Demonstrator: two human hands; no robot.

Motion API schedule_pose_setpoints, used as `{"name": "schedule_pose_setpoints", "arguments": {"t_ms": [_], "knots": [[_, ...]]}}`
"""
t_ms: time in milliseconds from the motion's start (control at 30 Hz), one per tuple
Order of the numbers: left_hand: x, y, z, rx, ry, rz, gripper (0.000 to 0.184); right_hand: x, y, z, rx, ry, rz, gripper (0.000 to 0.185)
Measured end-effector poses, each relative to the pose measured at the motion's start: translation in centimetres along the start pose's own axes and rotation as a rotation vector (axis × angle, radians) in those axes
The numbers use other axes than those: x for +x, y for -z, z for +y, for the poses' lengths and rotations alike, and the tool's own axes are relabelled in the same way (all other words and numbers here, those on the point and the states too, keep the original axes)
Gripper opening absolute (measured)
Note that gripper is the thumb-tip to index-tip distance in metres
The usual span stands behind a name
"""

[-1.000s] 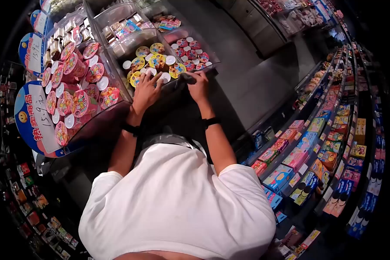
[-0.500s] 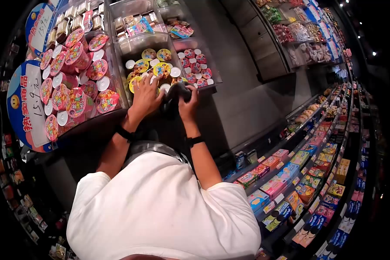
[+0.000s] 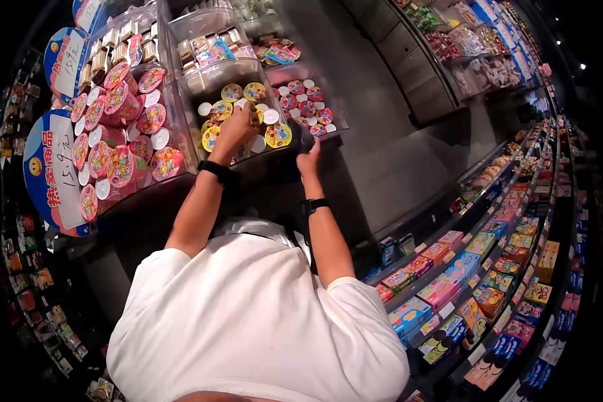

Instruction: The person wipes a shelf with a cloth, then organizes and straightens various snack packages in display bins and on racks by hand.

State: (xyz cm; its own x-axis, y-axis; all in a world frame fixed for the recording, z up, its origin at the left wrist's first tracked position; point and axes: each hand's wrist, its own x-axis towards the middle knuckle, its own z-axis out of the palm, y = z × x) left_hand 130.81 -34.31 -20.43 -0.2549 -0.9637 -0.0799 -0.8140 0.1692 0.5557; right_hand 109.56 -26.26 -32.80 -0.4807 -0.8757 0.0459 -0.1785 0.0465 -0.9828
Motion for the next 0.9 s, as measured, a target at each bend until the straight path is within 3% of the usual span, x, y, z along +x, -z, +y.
{"name": "schedule_pose_setpoints", "arguments": {"t_ms": [100, 167, 200, 233, 300, 333, 433, 533, 600, 700, 800, 900], "knots": [[-0.3, 0.5, 0.0, 0.037, -0.016, -0.026, 0.059, 1.9, -0.1, 0.7, 0.062, -0.005, -0.101, 0.039], [0.1, -0.2, -1.4, -0.009, -0.050, -0.054, 0.062, 3.4, 0.3, -0.2, 0.062, 0.040, -0.241, 0.035], [0.6, 0.0, -1.6, 0.009, -0.059, -0.122, 0.065, 4.5, 0.3, 0.7, -0.128, 0.111, -0.214, 0.029], [0.6, 0.3, -1.5, 0.014, -0.040, -0.123, 0.065, 4.7, 0.3, -0.5, -0.121, 0.103, -0.230, 0.029], [0.9, 0.7, -1.2, -0.092, -0.002, -0.227, 0.067, 5.6, 0.5, -5.0, 0.016, 0.186, -0.390, 0.024], [1.2, 0.7, -1.2, -0.135, -0.039, -0.242, 0.070, 6.9, -0.5, -3.7, 0.170, 0.153, -0.388, 0.024], [0.6, 0.6, -0.9, -0.006, -0.030, -0.281, 0.077, 10.0, -2.4, -4.0, 0.039, 0.072, -0.375, 0.035], [-0.4, 0.9, 0.2, 0.084, 0.033, -0.209, 0.092, 12.0, -3.9, -6.6, -0.116, 0.274, -0.417, 0.047], [-1.2, 0.6, 1.0, 0.158, 0.078, -0.152, 0.095, 12.8, -4.2, -7.8, -0.158, 0.274, -0.508, 0.050], [-3.3, 0.0, 3.4, 0.179, 0.076, -0.123, 0.086, 12.2, -4.0, -8.1, -0.233, 0.206, -0.683, 0.062], [-5.2, -0.6, 6.4, 0.152, 0.169, -0.115, 0.078, 11.6, -5.1, -3.7, -0.138, 0.078, -0.725, 0.079], [-5.9, -1.8, 7.7, 0.228, 0.209, -0.035, 0.073, 13.1, -6.5, -4.5, -0.226, 0.176, -0.786, 0.087]]}}
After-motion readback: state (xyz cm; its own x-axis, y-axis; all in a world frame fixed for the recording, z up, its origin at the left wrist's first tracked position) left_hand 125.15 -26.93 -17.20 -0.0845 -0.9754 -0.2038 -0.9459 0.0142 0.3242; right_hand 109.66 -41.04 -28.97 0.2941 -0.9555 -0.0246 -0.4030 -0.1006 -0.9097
